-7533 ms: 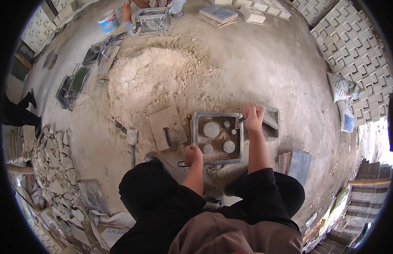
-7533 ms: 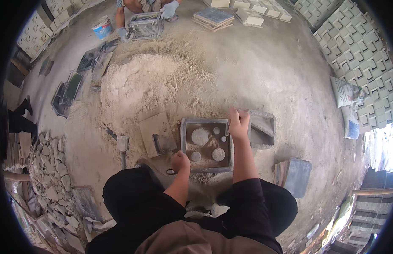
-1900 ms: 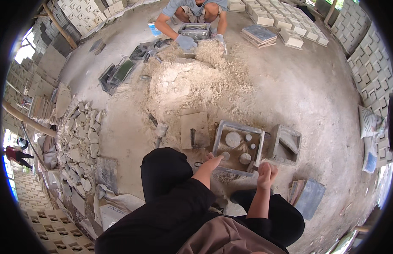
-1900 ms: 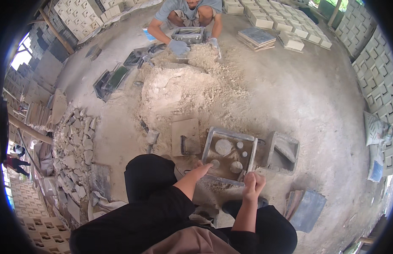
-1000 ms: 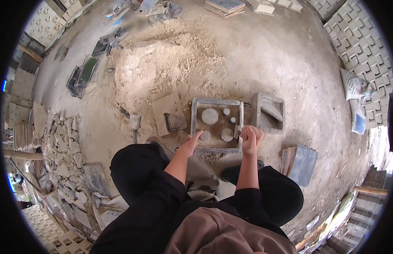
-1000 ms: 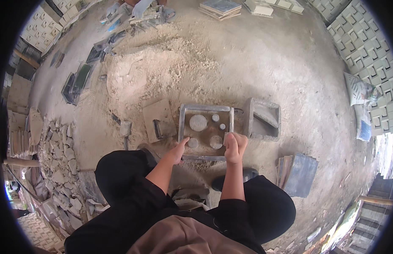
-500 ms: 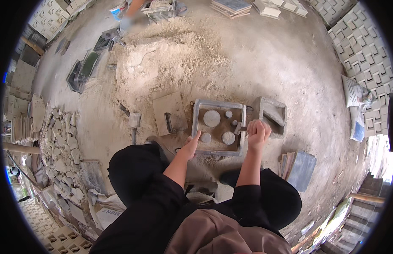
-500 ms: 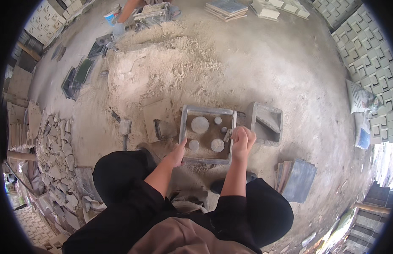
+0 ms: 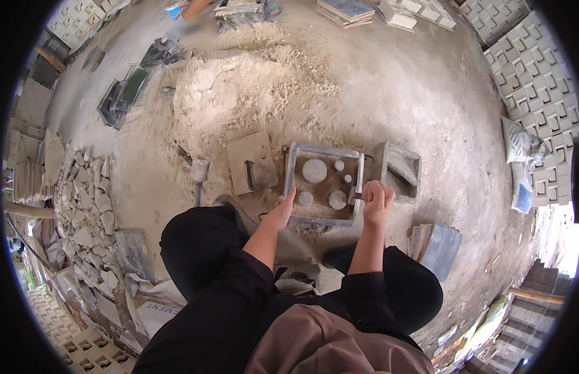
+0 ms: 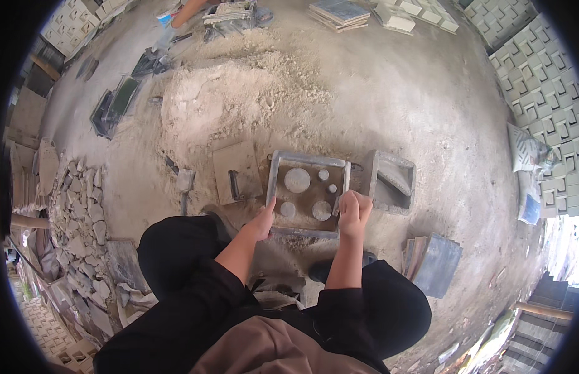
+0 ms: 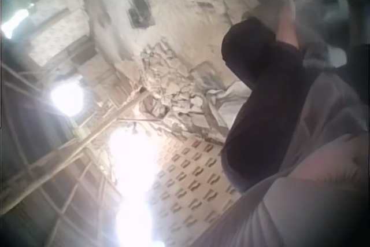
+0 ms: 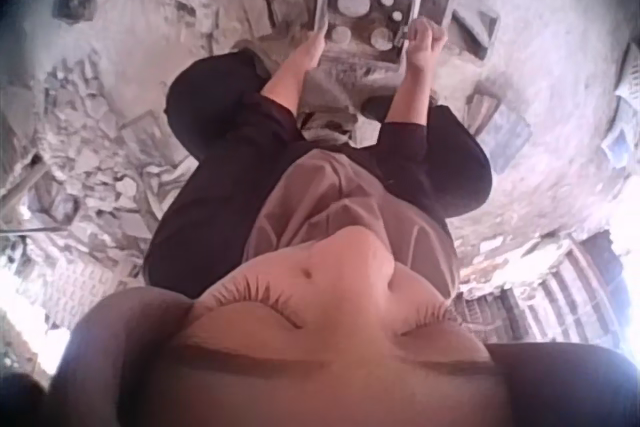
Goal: The person molds bricks by packing sand into a circular mold inside a square frame and using a stick to level the surface.
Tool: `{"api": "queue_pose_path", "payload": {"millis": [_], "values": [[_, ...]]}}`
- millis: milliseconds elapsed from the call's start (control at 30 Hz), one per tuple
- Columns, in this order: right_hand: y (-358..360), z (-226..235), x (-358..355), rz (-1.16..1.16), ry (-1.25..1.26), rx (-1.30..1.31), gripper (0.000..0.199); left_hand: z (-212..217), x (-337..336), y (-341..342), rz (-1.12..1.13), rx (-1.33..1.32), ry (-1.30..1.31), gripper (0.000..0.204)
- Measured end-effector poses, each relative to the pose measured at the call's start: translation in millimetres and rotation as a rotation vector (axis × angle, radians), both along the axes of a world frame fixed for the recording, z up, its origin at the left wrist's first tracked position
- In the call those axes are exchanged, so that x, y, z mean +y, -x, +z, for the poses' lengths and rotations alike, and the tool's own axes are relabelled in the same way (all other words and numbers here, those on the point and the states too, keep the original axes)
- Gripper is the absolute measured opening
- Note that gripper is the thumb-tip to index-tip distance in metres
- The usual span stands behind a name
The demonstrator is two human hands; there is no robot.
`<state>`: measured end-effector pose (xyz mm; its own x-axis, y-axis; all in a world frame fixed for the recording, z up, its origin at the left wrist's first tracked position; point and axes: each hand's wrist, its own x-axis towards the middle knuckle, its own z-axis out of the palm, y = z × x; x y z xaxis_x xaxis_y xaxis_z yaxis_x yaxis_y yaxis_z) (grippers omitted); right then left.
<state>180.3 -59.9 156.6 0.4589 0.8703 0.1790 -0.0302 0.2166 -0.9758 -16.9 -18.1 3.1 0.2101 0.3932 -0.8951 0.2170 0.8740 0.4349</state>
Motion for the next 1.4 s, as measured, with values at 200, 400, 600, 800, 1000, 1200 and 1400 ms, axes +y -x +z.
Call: {"api": "queue_pose_path", "payload": {"millis": [200, 400, 600, 800, 1000, 1200, 1400], "values": [[4.9, 2.8, 1.6, 0.048, 0.062, -0.015, 0.038, -2.8, 1.0, 1.7, -0.034, -0.027, 0.010, 0.092], [1.1, 4.8, -7.0, 0.084, 0.080, 0.048, 0.036, -3.0, 1.4, 4.2, -0.026, -0.018, 0.015, 0.090], [6.7, 7.7, -11.8, 0.035, 0.167, -0.001, 0.035, -4.4, -3.8, 0.4, 0.001, 0.027, -0.062, 0.084], [12.3, 14.0, -26.5, 0.042, 0.068, 0.009, 0.036, -0.9, -3.1, 1.7, 0.023, 0.047, -0.086, 0.079], [13.7, 2.8, -25.7, 0.047, 0.083, 0.071, 0.036, -4.8, -4.1, -4.4, 0.022, 0.102, -0.086, 0.077], [16.9, 2.3, -27.4, 0.135, 0.143, -0.125, 0.037, -12.3, -2.3, 3.1, 0.008, 0.004, -0.051, 0.077], [22.3, 17.2, -29.9, 0.096, 0.111, -0.180, 0.038, -12.3, -5.2, 1.1, 0.035, 0.045, -0.141, 0.077]]}}
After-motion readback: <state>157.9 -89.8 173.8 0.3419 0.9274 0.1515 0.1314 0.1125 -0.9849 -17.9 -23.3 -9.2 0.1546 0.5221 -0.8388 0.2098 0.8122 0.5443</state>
